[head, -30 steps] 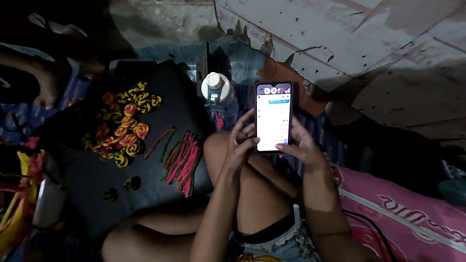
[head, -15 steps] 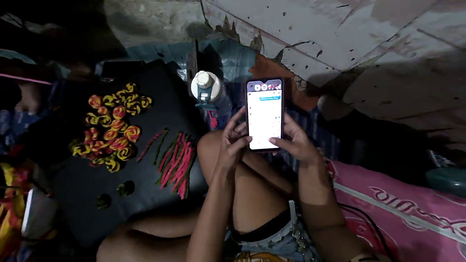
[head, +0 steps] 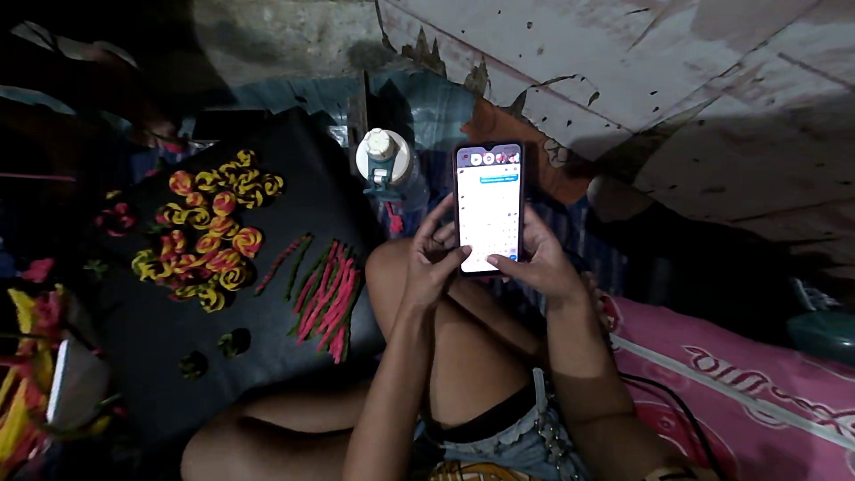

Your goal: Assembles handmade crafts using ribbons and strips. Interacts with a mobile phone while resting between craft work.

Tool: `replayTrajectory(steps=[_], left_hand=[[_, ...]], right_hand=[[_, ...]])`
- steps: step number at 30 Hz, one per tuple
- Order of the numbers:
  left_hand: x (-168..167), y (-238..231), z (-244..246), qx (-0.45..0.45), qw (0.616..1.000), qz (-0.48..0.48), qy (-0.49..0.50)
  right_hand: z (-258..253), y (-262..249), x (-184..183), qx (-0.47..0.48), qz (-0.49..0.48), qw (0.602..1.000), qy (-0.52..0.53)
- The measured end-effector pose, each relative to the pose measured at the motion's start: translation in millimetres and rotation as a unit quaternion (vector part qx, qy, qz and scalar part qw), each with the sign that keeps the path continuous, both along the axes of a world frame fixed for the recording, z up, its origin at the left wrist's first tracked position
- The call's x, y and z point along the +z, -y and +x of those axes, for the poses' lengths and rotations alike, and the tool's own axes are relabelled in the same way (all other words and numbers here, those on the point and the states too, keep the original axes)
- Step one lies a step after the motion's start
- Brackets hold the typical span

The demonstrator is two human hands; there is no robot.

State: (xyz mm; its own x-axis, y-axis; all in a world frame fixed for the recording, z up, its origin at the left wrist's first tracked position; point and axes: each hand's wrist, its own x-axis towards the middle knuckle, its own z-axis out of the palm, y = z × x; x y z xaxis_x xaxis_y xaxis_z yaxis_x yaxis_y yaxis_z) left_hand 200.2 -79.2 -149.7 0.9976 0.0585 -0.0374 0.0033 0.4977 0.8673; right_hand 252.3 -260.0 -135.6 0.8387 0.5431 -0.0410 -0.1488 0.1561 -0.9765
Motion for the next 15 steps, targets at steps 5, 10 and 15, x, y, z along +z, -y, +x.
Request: replayTrajectory(steps=[5,10,15], left_hand=[[3.1,5.6,0.1,0.052,0.997,0.054,-0.008],[3.4,6.5,0.0,0.076,0.994,0.077,-0.001],[0.4,3.6,0.6,0.038,0.997,0.06,0.009]], right_hand=[[-1.2,-1.5,-0.4,0.014,0.001,1.0,0.022],[-0.8,-4.2,0.5,0.008,-0.004,1.0,0.017],[0.7,-7.7,-1.4,-0.059,-0.012,0.997,-0.049]])
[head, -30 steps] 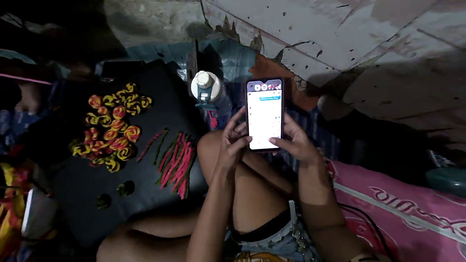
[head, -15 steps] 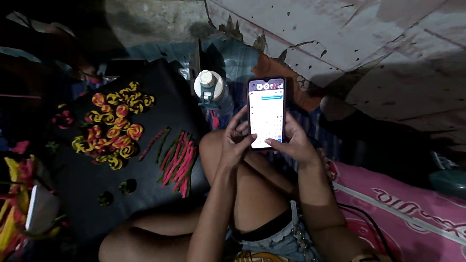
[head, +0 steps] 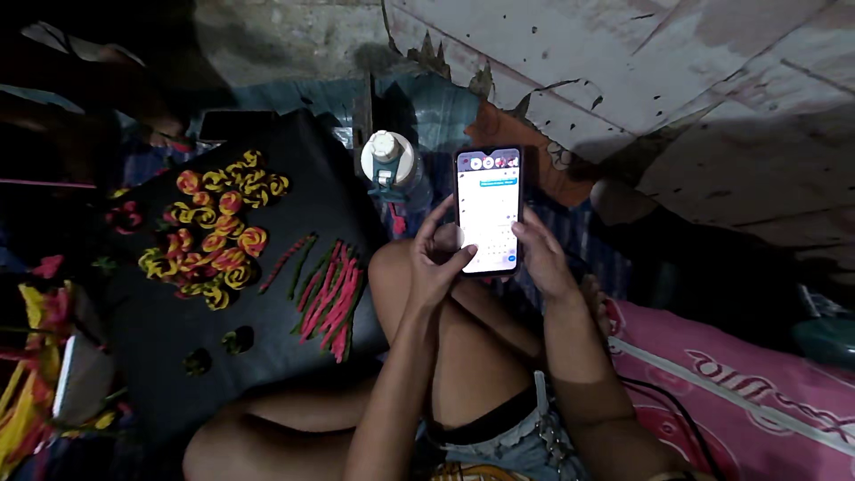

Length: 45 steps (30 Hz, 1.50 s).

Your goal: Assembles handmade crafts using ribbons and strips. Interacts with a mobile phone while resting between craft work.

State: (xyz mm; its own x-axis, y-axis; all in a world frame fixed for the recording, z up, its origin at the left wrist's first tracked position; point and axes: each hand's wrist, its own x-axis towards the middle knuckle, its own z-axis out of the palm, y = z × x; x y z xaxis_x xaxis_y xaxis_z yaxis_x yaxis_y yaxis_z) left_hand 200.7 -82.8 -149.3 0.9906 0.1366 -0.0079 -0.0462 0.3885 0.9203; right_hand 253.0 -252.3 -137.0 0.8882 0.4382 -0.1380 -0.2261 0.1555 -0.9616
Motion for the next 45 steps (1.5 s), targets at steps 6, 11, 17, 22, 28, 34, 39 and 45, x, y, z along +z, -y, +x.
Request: replayTrajectory(steps=[6,11,17,22,28,34,39,45], left_hand=[[-0.4,0.9,-0.5,-0.011,1.0,0.023,0.002],[-0.9,-0.5,1.4,-0.027,1.0,-0.004,-0.003],[11.9,14.9,-25.2,-0.019,0.929,0.361,-0.078],[21.4,7.5,-103.2,-0.021,0.883,0.468,0.028],[31.2,-48.3,-186.2,0.123,0.875,0.468,-0.028],[28.5,-102.1,-226.2,0.299,0.79,0.533,-0.051],[24.9,-118.4,-224.9,0.346,0.76,0.531,-0.141],[13.3,-127.4,-186.1,0.267,0.757,0.533,-0.267]], right_hand=[[0.8,-5.7,-0.9,-0.074,-0.033,0.996,-0.029],[3.5,1.0,-9.3,-0.046,0.039,0.998,-0.024],[15.4,-12.2,-24.6,-0.138,-0.121,0.98,-0.078],[32.8,-16.2,-51.6,-0.126,-0.259,0.955,-0.072],[53.1,-29.4,-79.0,-0.11,-0.309,0.943,-0.053],[60.8,-43.2,-90.9,-0.131,-0.341,0.93,-0.037],[66.7,-42.1,-93.5,-0.079,-0.41,0.907,0.058],[53.0,-39.4,-72.8,-0.01,-0.518,0.849,0.102]])
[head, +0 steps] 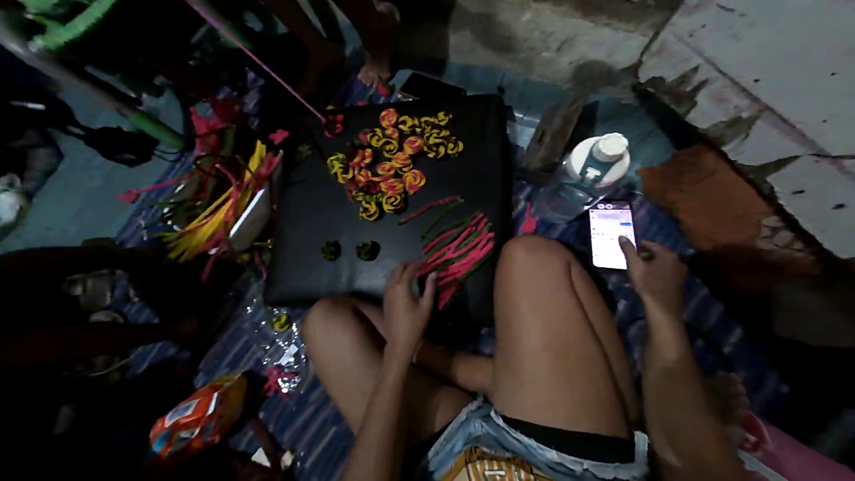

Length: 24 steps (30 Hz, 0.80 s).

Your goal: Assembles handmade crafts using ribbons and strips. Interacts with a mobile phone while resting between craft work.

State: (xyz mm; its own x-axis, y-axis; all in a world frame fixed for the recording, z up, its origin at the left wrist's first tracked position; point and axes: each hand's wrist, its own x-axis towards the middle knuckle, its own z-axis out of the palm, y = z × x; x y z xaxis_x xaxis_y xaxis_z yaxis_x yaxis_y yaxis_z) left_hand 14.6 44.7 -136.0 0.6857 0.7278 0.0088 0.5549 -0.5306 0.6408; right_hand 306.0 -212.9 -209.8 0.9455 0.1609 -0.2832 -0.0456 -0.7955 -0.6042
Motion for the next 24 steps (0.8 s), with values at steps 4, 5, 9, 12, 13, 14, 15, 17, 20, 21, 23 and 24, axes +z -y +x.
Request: replayTrajectory(steps=[4,5,9,12,13,14,15,17,20,21,23,24], left_hand=[[-7.8,-8.2,35.0,-0.011,0.998,-0.01,-0.066],[-10.8,-11.7,43.1,-0.011,0.997,-0.014,-0.077],[-20.7,-22.7,70.1,-0.025,0.995,-0.02,-0.092],[-25.5,-22.1,79.6,-0.04,0.996,0.006,-0.081],[-27.2,-21.2,81.7,-0.044,0.996,0.016,-0.072],[-28.5,-20.2,83.8,-0.044,0.997,0.024,-0.066],[-30.1,-19.4,85.9,-0.043,0.997,0.027,-0.063],[-33.3,-17.7,89.6,-0.039,0.996,0.017,-0.073],[-31.9,-16.6,92.9,-0.027,0.995,-0.013,-0.093],[-30.2,-16.3,93.1,-0.024,0.995,-0.017,-0.095],[-24.2,-15.7,92.3,-0.022,0.994,-0.019,-0.106],[-22.2,-16.1,92.0,-0.026,0.993,-0.016,-0.115]], right_hand=[[-9.3,-5.1,0.4,0.017,-0.087,0.996,-0.003],[-12.7,-5.1,-1.4,0.016,-0.095,0.995,0.002],[-25.9,3.2,-7.1,-0.003,-0.095,0.995,0.03],[-37.1,9.6,-7.3,-0.026,-0.093,0.994,0.04],[-40.1,10.0,-5.3,-0.032,-0.094,0.994,0.041],[-41.8,10.2,-3.9,-0.036,-0.098,0.994,0.04],[-42.7,10.2,-1.9,-0.039,-0.098,0.994,0.036],[-41.7,11.1,0.4,-0.041,-0.105,0.993,0.024],[-38.8,11.6,3.4,-0.043,-0.109,0.993,0.015],[-39.0,12.0,4.8,-0.045,-0.105,0.993,0.021],[-42.2,12.8,11.7,-0.044,-0.093,0.994,0.044],[-45.1,13.3,15.9,-0.041,-0.079,0.994,0.064]])
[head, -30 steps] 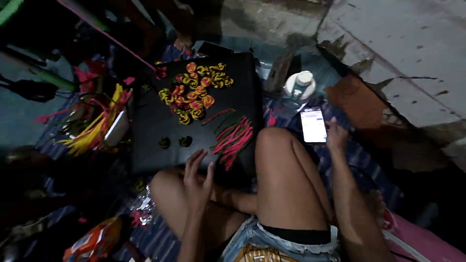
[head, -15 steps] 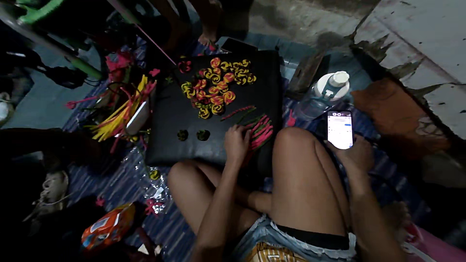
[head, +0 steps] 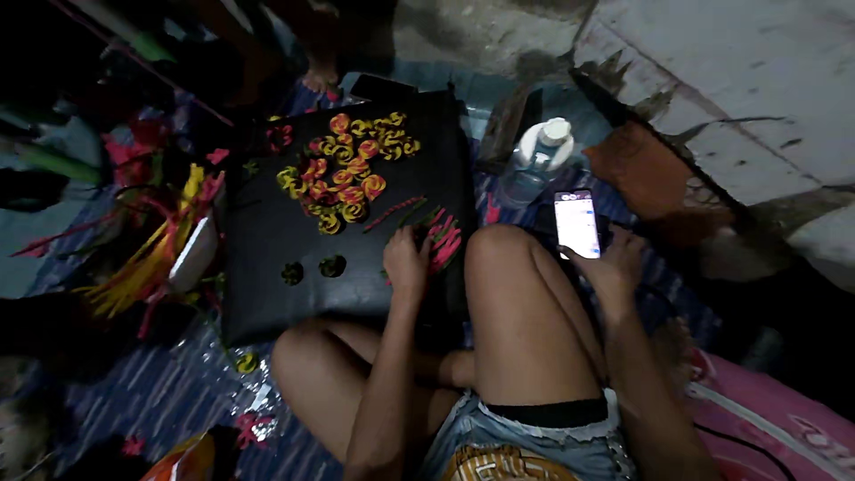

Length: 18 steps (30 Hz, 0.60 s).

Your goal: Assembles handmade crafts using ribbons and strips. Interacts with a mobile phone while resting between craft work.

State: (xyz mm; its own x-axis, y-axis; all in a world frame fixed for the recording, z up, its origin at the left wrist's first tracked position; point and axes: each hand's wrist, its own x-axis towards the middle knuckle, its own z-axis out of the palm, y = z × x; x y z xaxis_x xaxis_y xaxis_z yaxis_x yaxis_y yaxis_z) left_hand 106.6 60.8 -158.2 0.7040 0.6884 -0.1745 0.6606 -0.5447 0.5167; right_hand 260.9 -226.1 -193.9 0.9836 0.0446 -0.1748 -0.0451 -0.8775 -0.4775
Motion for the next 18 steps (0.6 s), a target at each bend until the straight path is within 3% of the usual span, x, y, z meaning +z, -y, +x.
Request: replayTrajectory(steps=[4,7,10,13,16,18], left_hand=[[-6.1,-4.6,-2.1,-0.032,0.999,0.029,0.0],[-9.6,-8.4,-4.3,-0.04,0.999,0.029,0.007],[-7.7,-7.9,-5.9,-0.045,0.998,0.036,0.015],[-5.0,-5.8,-6.7,-0.064,0.996,0.053,0.033],[-4.9,-3.9,-6.1,-0.077,0.995,0.06,0.018],[-7.9,-4.2,-6.0,-0.079,0.995,0.063,0.011]], right_hand=[[-19.0,-10.0,29.6,0.059,0.108,0.991,0.051],[-48.7,-33.0,59.2,0.163,0.176,0.969,0.058],[-78.3,-49.0,80.1,0.336,0.202,0.918,0.063],[-91.3,-66.6,90.1,0.491,0.226,0.835,0.103],[-95.8,-76.2,75.2,0.56,0.258,0.782,0.088],[-96.7,-77.3,64.4,0.564,0.282,0.774,0.056]])
